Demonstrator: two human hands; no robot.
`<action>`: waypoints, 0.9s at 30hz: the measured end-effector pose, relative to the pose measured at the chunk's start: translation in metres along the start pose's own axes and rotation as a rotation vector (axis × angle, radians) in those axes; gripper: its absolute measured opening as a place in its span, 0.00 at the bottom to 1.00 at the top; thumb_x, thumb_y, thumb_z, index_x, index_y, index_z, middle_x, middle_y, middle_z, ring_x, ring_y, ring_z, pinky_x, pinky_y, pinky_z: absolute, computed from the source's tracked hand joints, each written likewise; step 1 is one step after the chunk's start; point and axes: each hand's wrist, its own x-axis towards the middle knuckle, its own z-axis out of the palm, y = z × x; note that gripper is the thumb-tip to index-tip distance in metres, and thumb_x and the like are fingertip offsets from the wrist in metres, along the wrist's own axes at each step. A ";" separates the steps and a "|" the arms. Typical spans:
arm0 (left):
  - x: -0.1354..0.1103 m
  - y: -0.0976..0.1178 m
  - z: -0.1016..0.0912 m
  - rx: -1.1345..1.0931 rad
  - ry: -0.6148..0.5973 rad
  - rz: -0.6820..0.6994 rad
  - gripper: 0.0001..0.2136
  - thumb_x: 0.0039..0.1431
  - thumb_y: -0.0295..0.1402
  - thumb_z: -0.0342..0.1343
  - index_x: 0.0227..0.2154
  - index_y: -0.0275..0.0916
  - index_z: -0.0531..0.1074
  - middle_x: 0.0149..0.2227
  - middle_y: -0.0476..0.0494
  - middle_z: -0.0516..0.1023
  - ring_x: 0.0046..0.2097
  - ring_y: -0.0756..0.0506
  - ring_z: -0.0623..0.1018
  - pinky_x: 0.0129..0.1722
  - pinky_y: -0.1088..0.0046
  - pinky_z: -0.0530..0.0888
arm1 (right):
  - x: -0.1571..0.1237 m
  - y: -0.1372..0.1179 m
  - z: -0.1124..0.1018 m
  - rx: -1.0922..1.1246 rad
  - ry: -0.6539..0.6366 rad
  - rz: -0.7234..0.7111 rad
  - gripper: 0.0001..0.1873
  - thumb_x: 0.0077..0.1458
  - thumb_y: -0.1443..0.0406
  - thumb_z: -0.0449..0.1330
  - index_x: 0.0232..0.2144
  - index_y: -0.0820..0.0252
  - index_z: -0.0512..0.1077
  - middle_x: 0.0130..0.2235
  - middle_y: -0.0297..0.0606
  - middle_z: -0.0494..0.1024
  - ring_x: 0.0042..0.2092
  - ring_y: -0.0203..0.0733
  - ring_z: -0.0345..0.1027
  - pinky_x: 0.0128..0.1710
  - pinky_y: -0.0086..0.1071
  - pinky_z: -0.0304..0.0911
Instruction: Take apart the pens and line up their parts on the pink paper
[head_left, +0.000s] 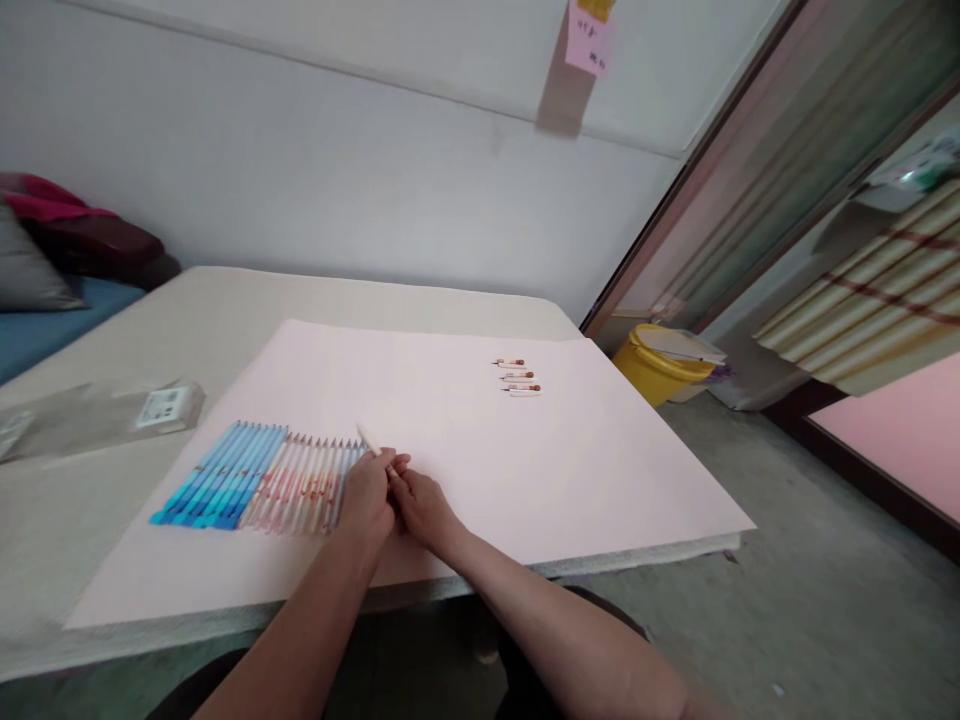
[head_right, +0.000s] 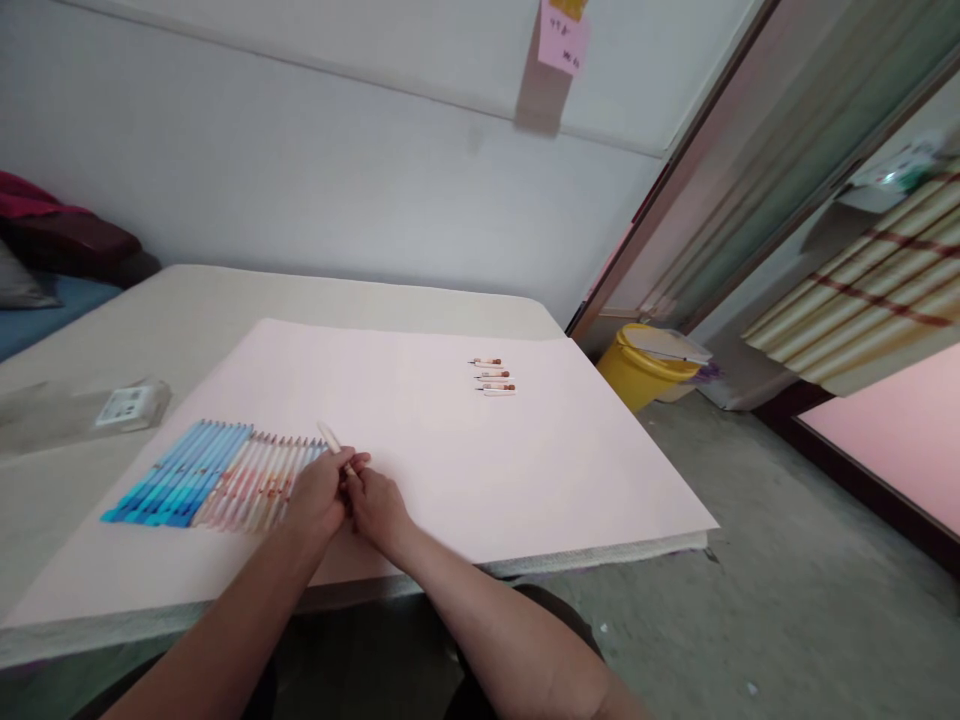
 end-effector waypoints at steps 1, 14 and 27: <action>0.002 0.000 -0.001 -0.005 0.001 -0.008 0.03 0.44 0.23 0.56 0.23 0.34 0.68 0.23 0.44 0.74 0.22 0.53 0.69 0.22 0.77 0.64 | 0.000 0.000 0.000 -0.005 0.006 0.002 0.24 0.65 0.56 0.41 0.33 0.62 0.72 0.33 0.42 0.77 0.33 0.39 0.69 0.30 0.29 0.55; 0.007 0.003 -0.001 -0.017 0.002 -0.042 0.02 0.46 0.23 0.55 0.25 0.33 0.69 0.22 0.44 0.74 0.21 0.53 0.68 0.21 0.79 0.64 | 0.002 0.001 0.003 0.009 -0.006 -0.009 0.25 0.65 0.56 0.39 0.34 0.62 0.72 0.34 0.43 0.77 0.33 0.39 0.69 0.31 0.28 0.57; 0.001 0.003 0.002 -0.011 -0.007 -0.027 0.02 0.47 0.21 0.53 0.23 0.33 0.68 0.21 0.44 0.74 0.19 0.55 0.67 0.19 0.80 0.63 | 0.001 0.002 0.001 -0.008 0.004 -0.038 0.25 0.66 0.57 0.39 0.32 0.63 0.71 0.31 0.41 0.76 0.31 0.37 0.68 0.29 0.28 0.54</action>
